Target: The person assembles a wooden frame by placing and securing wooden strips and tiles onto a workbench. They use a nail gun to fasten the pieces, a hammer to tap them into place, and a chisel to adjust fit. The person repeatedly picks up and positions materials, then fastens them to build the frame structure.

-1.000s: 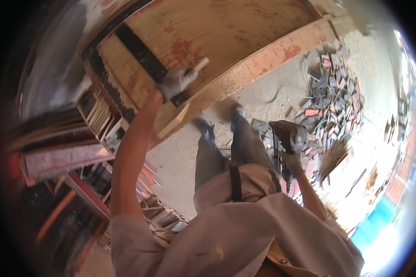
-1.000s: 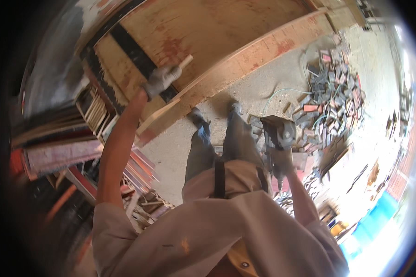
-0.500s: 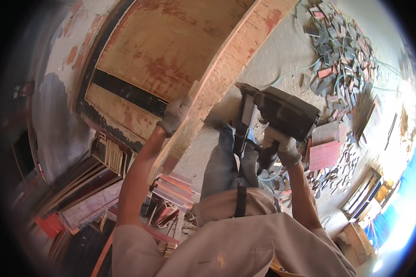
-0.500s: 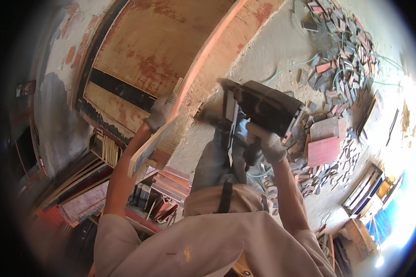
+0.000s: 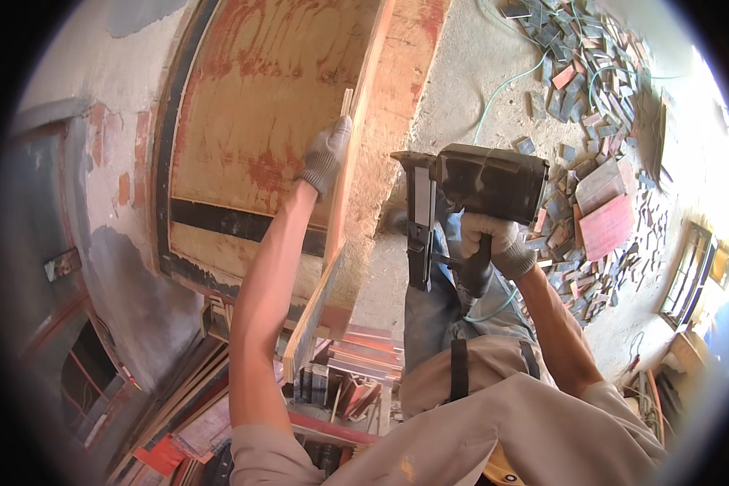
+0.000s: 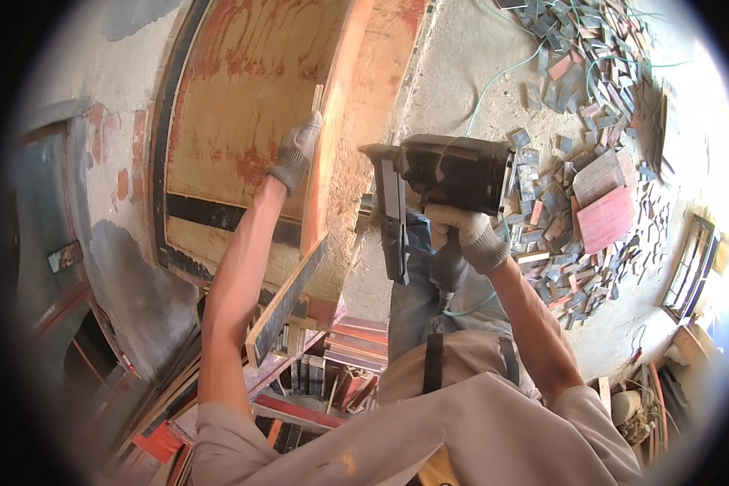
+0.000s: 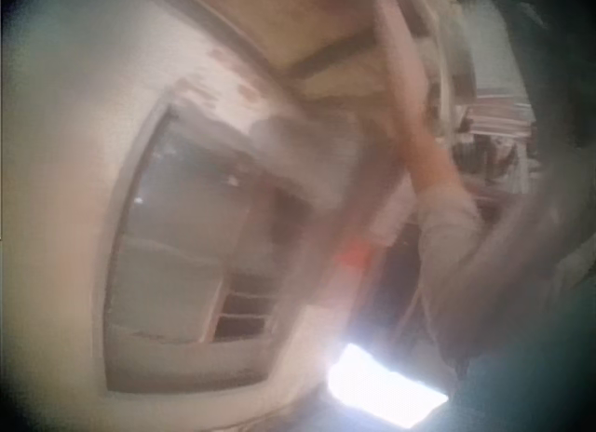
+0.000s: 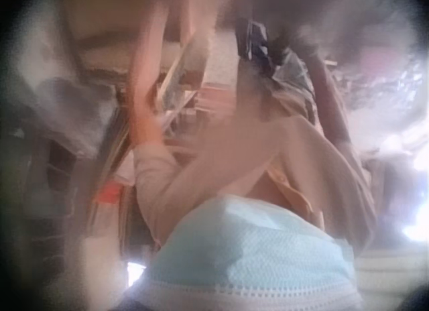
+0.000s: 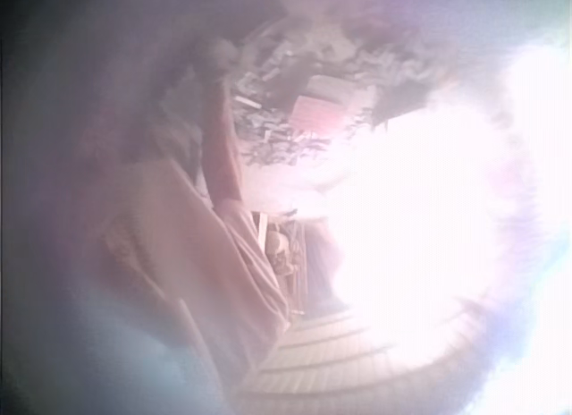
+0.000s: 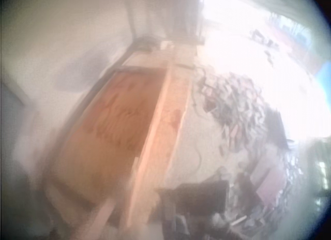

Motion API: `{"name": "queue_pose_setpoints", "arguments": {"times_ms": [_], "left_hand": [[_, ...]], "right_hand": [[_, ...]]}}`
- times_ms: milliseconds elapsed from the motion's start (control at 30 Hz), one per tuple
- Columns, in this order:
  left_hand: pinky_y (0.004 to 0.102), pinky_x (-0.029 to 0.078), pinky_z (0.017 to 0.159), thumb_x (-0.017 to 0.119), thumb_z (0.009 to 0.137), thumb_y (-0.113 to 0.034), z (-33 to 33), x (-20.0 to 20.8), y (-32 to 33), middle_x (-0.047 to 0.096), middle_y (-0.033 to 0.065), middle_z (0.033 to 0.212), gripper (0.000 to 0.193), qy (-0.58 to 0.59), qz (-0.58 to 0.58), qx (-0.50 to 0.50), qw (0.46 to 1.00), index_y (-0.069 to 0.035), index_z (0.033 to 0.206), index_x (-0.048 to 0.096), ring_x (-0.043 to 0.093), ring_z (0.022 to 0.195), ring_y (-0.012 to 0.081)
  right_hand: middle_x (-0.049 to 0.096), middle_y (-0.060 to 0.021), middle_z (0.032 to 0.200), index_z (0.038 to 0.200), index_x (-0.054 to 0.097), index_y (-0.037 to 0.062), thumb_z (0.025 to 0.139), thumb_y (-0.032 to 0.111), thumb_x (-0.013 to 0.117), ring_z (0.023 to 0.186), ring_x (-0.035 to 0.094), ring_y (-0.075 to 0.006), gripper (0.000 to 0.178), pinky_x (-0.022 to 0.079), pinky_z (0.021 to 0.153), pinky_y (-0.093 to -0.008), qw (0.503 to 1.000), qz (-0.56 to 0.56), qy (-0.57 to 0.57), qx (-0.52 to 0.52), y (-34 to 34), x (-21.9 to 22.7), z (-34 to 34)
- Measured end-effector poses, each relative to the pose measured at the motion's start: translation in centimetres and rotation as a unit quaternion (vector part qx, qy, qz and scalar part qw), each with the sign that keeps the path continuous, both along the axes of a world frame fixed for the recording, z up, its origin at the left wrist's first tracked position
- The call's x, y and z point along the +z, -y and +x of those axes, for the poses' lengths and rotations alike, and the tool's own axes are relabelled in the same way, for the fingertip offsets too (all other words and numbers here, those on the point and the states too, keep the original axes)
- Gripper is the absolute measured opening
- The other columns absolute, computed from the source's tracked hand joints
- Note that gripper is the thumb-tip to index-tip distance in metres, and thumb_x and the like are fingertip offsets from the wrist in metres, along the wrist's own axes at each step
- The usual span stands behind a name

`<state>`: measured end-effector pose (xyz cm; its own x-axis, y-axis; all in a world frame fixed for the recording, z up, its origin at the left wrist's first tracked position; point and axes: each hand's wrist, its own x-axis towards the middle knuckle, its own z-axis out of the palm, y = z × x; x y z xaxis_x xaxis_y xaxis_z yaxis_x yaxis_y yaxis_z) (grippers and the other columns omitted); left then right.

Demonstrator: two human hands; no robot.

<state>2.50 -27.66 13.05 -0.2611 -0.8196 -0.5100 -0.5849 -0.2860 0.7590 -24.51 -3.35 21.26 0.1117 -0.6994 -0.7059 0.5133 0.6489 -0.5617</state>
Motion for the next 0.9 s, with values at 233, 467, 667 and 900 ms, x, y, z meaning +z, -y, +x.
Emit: {"name": "queue_pose_setpoints", "arguments": {"times_ms": [233, 467, 667, 900], "left_hand": [[0.0339, 0.048, 0.110, 0.056, 0.109, -0.053, -1.0, 0.7, 0.2, 0.072, 0.0160, 0.135, 0.065, -0.013, 0.013, 0.053, 0.998, 0.005, 0.137, 0.066, 0.065, 0.126, 0.0249], [0.0336, 0.048, 0.110, 0.062, 0.107, -0.052, -0.6, 0.5, 0.1, 0.071, 0.0147, 0.136, 0.066, -0.038, 0.005, 0.078, 0.996, 0.004, 0.141, 0.065, 0.064, 0.127, 0.0233], [0.0345, 0.050, 0.107, 0.063, 0.106, -0.051, -0.3, 0.2, -0.5, 0.073, 0.0157, 0.133, 0.066, -0.018, -0.011, 0.095, 0.995, 0.005, 0.141, 0.064, 0.066, 0.123, 0.0227], [0.0438, 0.059, 0.087, 0.065, 0.100, -0.063, -1.3, 2.8, 0.7, 0.076, 0.0267, 0.105, 0.073, 0.265, -0.114, -0.160, 0.944, 0.008, 0.116, 0.071, 0.074, 0.099, 0.0388]], "right_hand": [[0.048, -0.0027, 0.063, 0.066, 0.049, 0.0099, 0.099, 0.014, 0.059, 0.057, 0.050, -0.0149, 0.035, 0.046, 0.057, -0.0311, 0.998, -0.011, 0.035, -0.041, 4.6, -1.8, -0.4], [0.050, -0.0044, 0.059, 0.064, 0.049, 0.0119, 0.098, 0.018, 0.062, 0.052, 0.051, -0.0183, 0.038, 0.047, 0.056, -0.0339, 0.994, -0.004, 0.086, -0.064, 9.0, -3.4, -0.3], [0.049, -0.0047, 0.059, 0.066, 0.048, 0.0130, 0.101, 0.021, 0.062, 0.052, 0.048, -0.0191, 0.038, 0.048, 0.057, -0.0362, 0.986, 0.014, 0.155, -0.065, 10.8, -5.2, 0.1], [0.047, -0.0042, 0.060, 0.067, 0.049, 0.0123, 0.101, 0.022, 0.060, 0.053, 0.048, -0.0179, 0.037, 0.049, 0.058, -0.0365, 0.982, 0.030, 0.177, -0.052, 11.1, -5.9, 0.0]]}}
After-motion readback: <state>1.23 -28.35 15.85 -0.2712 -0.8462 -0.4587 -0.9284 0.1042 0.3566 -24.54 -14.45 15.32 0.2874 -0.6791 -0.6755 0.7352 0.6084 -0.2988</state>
